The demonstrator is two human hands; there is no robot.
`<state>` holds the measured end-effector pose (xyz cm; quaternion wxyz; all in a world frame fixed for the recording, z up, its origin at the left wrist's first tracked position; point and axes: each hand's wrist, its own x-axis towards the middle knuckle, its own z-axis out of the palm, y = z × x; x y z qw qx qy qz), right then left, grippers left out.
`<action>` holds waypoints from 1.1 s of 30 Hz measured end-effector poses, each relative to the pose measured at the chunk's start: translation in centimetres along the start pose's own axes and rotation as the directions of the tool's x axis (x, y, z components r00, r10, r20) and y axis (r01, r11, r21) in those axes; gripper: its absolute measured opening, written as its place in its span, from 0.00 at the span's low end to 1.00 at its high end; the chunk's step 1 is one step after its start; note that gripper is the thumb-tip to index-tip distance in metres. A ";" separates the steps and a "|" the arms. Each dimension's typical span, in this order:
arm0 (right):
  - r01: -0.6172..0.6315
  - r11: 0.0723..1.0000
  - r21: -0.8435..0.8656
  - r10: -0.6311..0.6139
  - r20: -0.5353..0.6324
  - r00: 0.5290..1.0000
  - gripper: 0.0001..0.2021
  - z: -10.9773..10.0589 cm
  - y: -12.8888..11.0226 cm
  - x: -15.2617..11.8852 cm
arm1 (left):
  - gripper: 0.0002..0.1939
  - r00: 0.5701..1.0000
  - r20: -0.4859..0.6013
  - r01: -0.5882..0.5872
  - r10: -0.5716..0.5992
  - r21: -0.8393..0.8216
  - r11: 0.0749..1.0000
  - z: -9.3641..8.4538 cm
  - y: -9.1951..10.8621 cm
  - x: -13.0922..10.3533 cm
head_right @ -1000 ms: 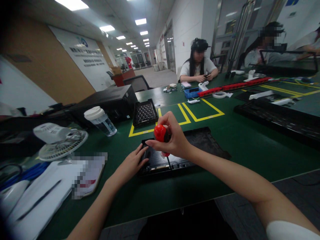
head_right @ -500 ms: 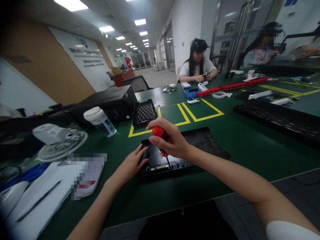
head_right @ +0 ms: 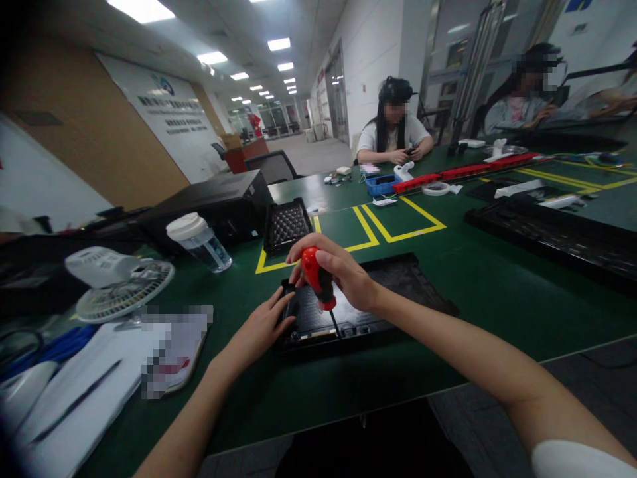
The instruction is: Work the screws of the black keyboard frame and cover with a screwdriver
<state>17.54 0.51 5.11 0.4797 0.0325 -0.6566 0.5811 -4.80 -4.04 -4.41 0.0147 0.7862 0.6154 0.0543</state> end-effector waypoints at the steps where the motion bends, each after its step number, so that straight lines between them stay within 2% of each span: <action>1: -0.031 0.999 0.040 0.030 0.025 0.999 0.14 0.0 -0.1 0.1 | 0.26 1.000 -0.001 0.000 0.000 -0.001 1.000 0.0 0.0 0.0; 7: -0.222 0.951 0.215 0.193 0.148 0.970 0.12 -0.3 -0.9 0.5 | 0.26 1.000 -0.001 0.000 0.000 -0.013 1.000 -0.2 0.1 -0.1; 11: -0.280 0.923 0.266 0.233 0.194 0.953 0.12 -0.5 -0.7 0.6 | 0.26 1.000 0.002 -0.002 0.002 -0.021 1.000 0.0 -0.1 0.0; 22: -0.225 0.934 0.278 0.173 0.199 0.965 0.10 -1.0 -0.5 0.6 | 0.26 1.000 0.012 0.006 -0.006 -0.019 1.000 -0.2 0.2 0.0; 33: -0.177 0.961 0.213 0.142 0.169 0.975 0.10 -1.2 -0.5 0.5 | 0.26 1.000 -0.004 -0.001 0.001 -0.003 1.000 0.0 0.0 -0.1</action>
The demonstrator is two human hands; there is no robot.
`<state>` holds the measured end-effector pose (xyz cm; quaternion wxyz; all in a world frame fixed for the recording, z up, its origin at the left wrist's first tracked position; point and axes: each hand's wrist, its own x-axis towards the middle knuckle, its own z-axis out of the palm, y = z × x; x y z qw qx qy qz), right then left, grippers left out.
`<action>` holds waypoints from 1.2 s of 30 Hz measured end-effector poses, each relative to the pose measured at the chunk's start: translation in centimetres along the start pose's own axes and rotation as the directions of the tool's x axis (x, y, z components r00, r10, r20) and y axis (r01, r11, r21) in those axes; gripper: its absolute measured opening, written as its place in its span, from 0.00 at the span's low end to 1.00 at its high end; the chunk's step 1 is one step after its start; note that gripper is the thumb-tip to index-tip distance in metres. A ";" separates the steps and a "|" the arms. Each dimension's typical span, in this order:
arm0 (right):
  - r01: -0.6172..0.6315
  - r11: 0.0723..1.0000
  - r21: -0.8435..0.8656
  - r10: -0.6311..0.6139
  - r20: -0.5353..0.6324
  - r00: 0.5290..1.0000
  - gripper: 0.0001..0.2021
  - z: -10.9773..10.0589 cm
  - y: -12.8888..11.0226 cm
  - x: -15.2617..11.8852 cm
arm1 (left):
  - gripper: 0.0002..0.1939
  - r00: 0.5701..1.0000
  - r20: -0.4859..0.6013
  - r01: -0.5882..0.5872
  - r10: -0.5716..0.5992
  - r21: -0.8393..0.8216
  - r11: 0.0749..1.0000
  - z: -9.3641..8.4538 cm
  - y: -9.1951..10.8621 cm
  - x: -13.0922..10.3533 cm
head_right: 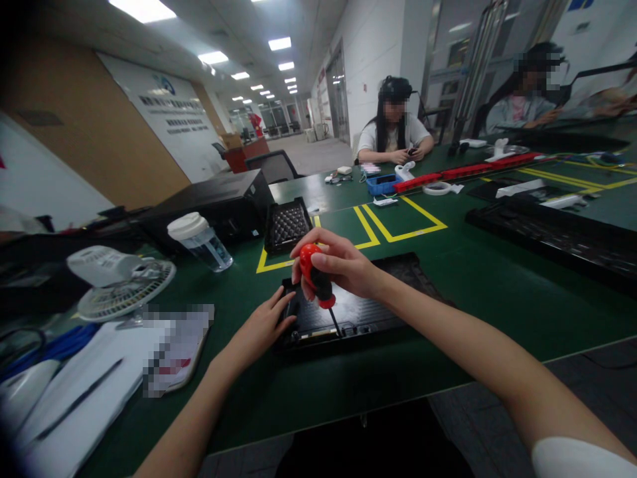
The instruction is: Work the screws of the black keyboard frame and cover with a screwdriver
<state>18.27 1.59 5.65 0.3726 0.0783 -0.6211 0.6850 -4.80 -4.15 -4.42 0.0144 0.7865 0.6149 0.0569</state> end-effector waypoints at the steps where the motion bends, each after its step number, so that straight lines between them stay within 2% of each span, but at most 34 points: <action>1: 0.000 1.000 -0.009 0.000 -0.005 1.000 0.10 0.0 0.0 0.0 | 0.26 1.000 -0.001 0.001 -0.001 0.002 1.000 0.0 0.0 0.0; 9: 0.010 0.998 -0.057 -0.011 -0.031 0.999 0.11 -0.1 -0.1 -0.1 | 0.26 1.000 0.002 -0.002 0.002 -0.007 1.000 -0.2 0.1 0.0; 21: 0.091 0.988 -0.128 -0.094 -0.019 0.995 0.10 -0.4 0.1 0.0 | 0.25 1.000 0.015 0.002 -0.002 -0.009 1.000 -0.3 0.2 0.1; 27: 0.073 0.974 -0.216 -0.085 -0.047 0.995 0.13 -0.3 -0.1 -0.2 | 0.26 1.000 0.019 0.010 -0.010 -0.011 1.000 -0.5 0.4 0.0; 36: 0.123 0.946 -0.299 -0.146 -0.054 0.988 0.12 0.2 -0.4 -0.3 | 0.26 1.000 0.012 0.008 -0.008 -0.020 1.000 -0.3 0.2 0.0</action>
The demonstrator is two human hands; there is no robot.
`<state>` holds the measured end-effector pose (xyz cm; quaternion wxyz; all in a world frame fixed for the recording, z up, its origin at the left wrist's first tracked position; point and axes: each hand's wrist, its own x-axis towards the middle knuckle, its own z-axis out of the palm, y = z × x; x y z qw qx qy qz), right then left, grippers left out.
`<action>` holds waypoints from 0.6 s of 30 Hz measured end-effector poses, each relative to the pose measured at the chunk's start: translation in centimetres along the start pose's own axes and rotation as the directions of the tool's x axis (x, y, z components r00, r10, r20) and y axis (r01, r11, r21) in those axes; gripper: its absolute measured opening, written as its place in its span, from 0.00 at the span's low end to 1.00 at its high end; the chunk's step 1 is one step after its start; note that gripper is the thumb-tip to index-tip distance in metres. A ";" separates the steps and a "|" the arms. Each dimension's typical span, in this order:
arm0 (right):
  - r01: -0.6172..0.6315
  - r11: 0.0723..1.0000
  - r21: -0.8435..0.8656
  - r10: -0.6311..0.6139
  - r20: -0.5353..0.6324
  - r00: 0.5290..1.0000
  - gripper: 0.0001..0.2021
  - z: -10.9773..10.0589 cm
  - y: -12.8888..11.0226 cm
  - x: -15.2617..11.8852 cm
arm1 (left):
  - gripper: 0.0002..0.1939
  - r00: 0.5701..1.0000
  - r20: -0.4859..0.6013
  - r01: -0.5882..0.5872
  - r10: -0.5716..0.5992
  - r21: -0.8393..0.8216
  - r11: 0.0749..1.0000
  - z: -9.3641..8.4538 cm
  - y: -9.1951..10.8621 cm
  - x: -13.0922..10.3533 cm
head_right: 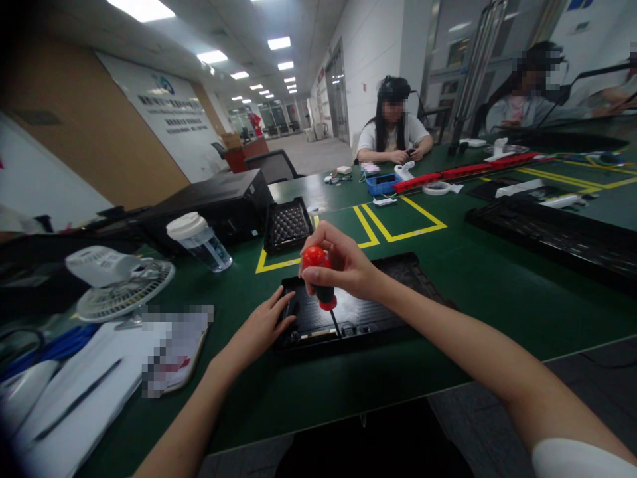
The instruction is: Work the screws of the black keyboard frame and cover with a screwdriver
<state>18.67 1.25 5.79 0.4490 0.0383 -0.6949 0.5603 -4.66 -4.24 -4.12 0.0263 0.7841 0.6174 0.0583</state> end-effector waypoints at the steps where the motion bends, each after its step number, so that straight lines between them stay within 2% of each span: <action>1: 0.005 1.000 -0.008 -0.005 -0.003 1.000 0.11 0.1 -0.1 0.0 | 0.26 1.000 0.000 -0.001 0.001 -0.001 1.000 0.0 0.0 0.0; 8: 0.049 0.996 -0.076 -0.052 -0.029 0.998 0.12 0.3 -0.1 -0.2 | 0.26 1.000 -0.003 -0.005 0.005 0.007 1.000 0.0 0.0 0.0; 18: 0.041 0.978 -0.205 -0.065 -0.111 0.992 0.15 0.5 -0.2 -0.3 | 0.26 1.000 -0.012 -0.015 0.015 0.015 1.000 0.3 -0.2 0.1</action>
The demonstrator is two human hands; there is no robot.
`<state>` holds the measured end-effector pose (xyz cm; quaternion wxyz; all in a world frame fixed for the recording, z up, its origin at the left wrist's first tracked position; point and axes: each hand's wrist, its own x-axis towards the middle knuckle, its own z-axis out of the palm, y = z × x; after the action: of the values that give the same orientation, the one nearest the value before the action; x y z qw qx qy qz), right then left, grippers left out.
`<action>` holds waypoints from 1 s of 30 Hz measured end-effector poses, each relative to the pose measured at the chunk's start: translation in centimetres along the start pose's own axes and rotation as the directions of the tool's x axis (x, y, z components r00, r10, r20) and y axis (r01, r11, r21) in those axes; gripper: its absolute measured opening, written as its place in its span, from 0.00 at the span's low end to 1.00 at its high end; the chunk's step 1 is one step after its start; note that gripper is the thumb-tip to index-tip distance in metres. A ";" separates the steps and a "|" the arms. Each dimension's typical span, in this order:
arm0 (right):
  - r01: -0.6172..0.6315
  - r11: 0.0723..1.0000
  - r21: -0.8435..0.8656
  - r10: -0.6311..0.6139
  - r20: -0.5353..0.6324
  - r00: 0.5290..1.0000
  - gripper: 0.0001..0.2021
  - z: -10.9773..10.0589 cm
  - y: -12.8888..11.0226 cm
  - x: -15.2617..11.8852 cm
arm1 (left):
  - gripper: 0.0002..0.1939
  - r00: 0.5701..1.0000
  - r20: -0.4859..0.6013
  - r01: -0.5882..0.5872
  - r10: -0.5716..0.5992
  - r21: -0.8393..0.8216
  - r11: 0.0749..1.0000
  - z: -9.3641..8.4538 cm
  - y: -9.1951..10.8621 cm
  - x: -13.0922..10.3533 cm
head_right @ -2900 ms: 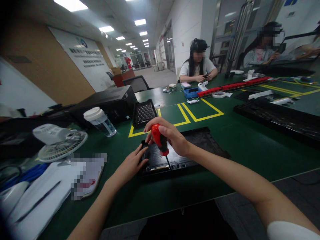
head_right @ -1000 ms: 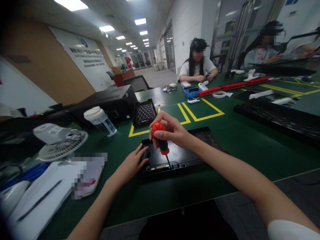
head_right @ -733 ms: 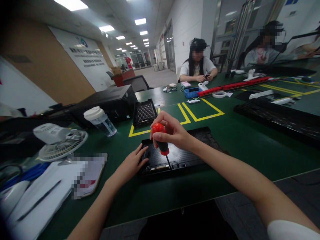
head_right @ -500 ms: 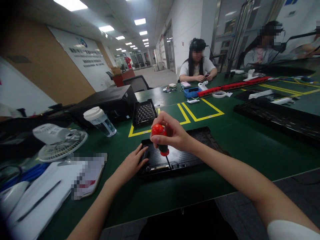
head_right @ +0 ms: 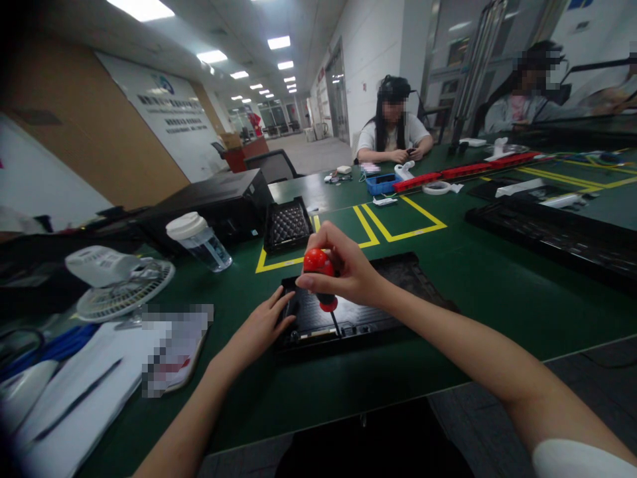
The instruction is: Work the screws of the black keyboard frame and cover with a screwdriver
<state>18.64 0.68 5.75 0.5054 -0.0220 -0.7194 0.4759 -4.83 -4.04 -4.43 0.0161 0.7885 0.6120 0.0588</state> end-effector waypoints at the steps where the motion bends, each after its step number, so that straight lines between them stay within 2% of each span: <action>1: 0.008 1.000 -0.009 -0.008 -0.005 1.000 0.15 0.0 0.0 0.0 | 0.25 1.000 -0.001 0.001 -0.001 -0.001 1.000 -0.1 0.0 0.0; 19: 0.072 0.966 -0.250 -0.104 -0.114 0.988 0.15 0.4 -0.3 0.0 | 0.26 1.000 0.013 0.014 -0.014 -0.010 1.000 -0.6 0.5 -0.1; 24: 0.070 0.949 -0.308 -0.116 -0.133 0.984 0.16 0.5 -0.3 0.0 | 0.26 1.000 0.002 0.004 -0.004 -0.010 1.000 -0.3 0.2 -0.1; 30: 0.117 0.910 -0.397 -0.190 -0.151 0.970 0.17 0.7 -0.3 0.2 | 0.26 1.000 -0.006 0.006 -0.006 -0.009 1.000 0.0 0.1 -0.1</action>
<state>18.14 0.13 6.10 0.5921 -0.1085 -0.7479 0.2797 -4.77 -4.12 -4.45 0.0182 0.7864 0.6141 0.0638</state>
